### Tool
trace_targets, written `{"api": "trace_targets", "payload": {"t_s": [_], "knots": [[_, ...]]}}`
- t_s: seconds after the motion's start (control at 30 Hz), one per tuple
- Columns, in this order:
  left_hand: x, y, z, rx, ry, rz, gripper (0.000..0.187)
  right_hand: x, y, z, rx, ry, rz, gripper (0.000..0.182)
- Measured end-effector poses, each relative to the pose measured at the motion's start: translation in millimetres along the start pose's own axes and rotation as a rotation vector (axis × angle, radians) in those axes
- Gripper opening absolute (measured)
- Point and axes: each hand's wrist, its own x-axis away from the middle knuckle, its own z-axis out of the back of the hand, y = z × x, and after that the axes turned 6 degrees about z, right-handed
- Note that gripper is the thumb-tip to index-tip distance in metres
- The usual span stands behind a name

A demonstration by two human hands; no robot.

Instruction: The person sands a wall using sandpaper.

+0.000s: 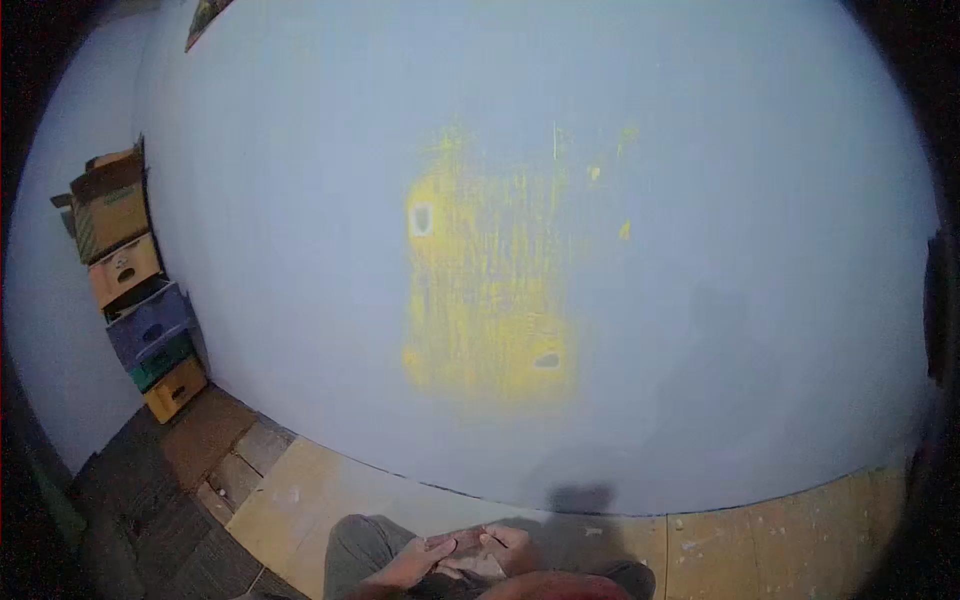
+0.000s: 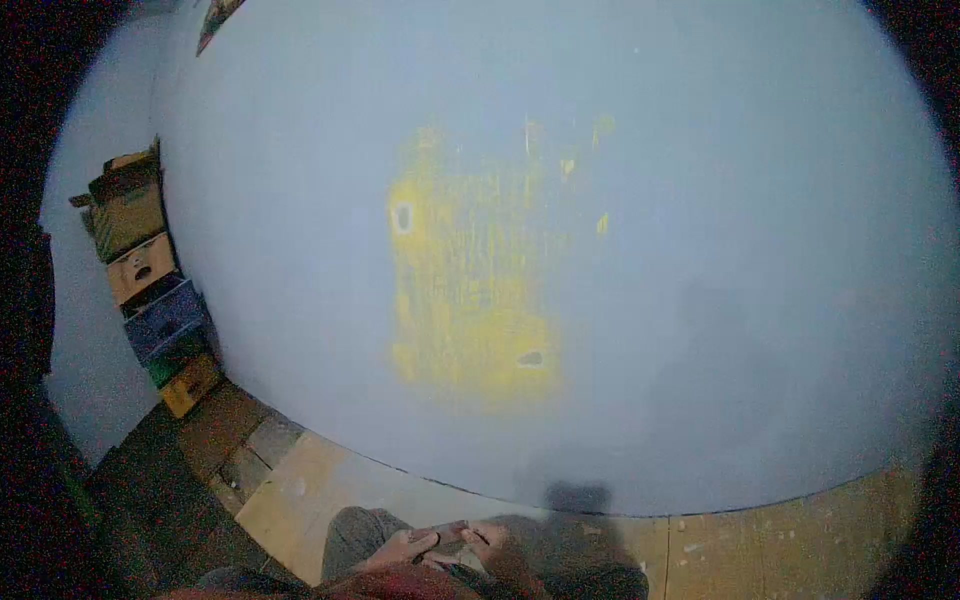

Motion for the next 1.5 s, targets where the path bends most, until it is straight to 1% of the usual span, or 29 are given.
{"api": "trace_targets", "payload": {"t_s": [0.07, 0.17, 0.2, 0.27, 0.3, 0.33, 0.37, 0.4, 0.43, 0.47, 0.5, 0.53, 0.6, 0.63, 0.67, 0.73, 0.77, 0.8, 0.87, 0.93, 1.0, 1.1, 1.13, 1.2, 1.27, 1.33, 1.4, 1.47, 1.5], "knots": [[12, 14, -9, -0.125, 0.125, -0.032, 0.043, -5, -46, 6, -0.257, 0.05, -0.272, 0.02], [-17, -23, 12, -0.303, 0.241, -0.154, 0.04, -4, -43, -2, -0.002, 0.288, 0.014, 0.019], [-43, -52, 26, -0.22, 0.263, -0.335, 0.035, -9, -31, 3, 0.081, 0.391, 0.343, 0.018], [-25, -23, 13, -0.097, 0.272, -0.299, 0.036, -6, -38, 19, 0.179, 0.353, 0.124, 0.017], [-22, -17, 16, -0.402, 0.467, -0.296, 0.038, -6, -33, 25, 0.039, 0.287, -0.156, 0.033], [-31, -21, 16, -0.043, 0.352, -0.413, 0.042, -6, -13, 25, 0.114, 0.341, -0.172, 0.036], [-5, 11, 4, -0.268, 0.512, -0.223, 0.043, -1, 4, 26, 0.25, 0.271, -0.194, 0.036], [-48, -28, 38, -0.46, 0.591, -0.527, 0.045, 2, 21, 30, 0.382, 0.199, -0.21, 0.037], [-42, -19, 40, -0.398, 0.574, -0.455, 0.044, 3, 31, 29, 0.515, 0.126, -0.221, 0.037], [-40, 0, 45, -0.338, 0.556, -0.391, 0.043, 3, 39, 23, 0.504, 0.093, -0.155, 0.04], [-41, 11, 42, -0.184, 0.488, -0.651, 0.037, 3, 46, 18, 0.492, 0.064, -0.088, 0.043], [-44, 23, 52, -0.319, 0.489, -0.687, 0.038, 5, 50, 16, 0.48, 0.038, -0.022, 0.046], [-44, 62, 64, -0.709, 0.564, -1.032, 0.043, 7, 50, 13, 0.506, -0.062, 0.0, 0.047], [-36, 86, 65, -0.811, 0.563, -1.078, 0.045, 5, 47, 10, 0.521, -0.111, 0.015, 0.047], [-33, 111, 69, -0.913, 0.561, -1.125, 0.048, 2, 15, 11, 0.341, -0.149, -0.182, 0.051], [-37, 160, 84, -1.049, 0.58, -1.262, 0.054, 4, 20, 3, 0.354, -0.204, -0.296, 0.052], [-45, 187, 95, -1.176, 0.627, -1.358, 0.054, 5, 32, -1, 0.359, -0.225, -0.346, 0.053], [-55, 214, 104, -1.309, 0.673, -1.449, 0.055, 12, 64, -5, 0.411, -0.233, -0.258, 0.058], [-37, 277, 111, -1.503, 1.059, -1.503, 0.055, 29, 109, -14, 0.665, -0.323, -0.164, 0.061], [-25, 351, 115, -1.295, 1.231, -1.766, 0.057, 9, 74, -6, 0.572, -0.422, -0.448, 0.065], [-38, 401, 132, -1.448, 1.552, -1.707, 0.056, 10, 80, -10, 0.62, -0.413, -0.452, 0.066], [-46, 417, 111, -1.912, 1.79, -1.257, 0.048, 8, 76, -10, 0.569, -0.431, -0.486, 0.066], [-57, 414, 117, -1.622, 1.603, -1.453, 0.052, 7, 68, -13, 0.528, -0.44, -0.504, 0.067], [-73, 402, 115, -1.536, 1.586, -1.469, 0.052, 14, 92, -17, 0.463, -0.474, -0.471, 0.067], [-88, 394, 109, -1.454, 1.577, -1.45, 0.057, 26, 132, -25, 0.564, -0.496, -0.373, 0.067], [-100, 398, 108, -1.306, 1.537, -1.552, 0.057, 33, 154, -28, 0.671, -0.521, -0.274, 0.067], [-102, 398, 105, -1.136, 1.458, -1.674, 0.054, 11, 97, -22, 0.613, -0.606, -0.499, 0.064], [-108, 403, 105, -1.04, 1.406, -1.772, 0.052, 8, 95, -21, 0.583, -0.585, -0.505, 0.063], [-111, 406, 105, -0.991, 1.373, -1.819, 0.05, 17, 124, -26, 0.583, -0.527, -0.403, 0.062]]}}
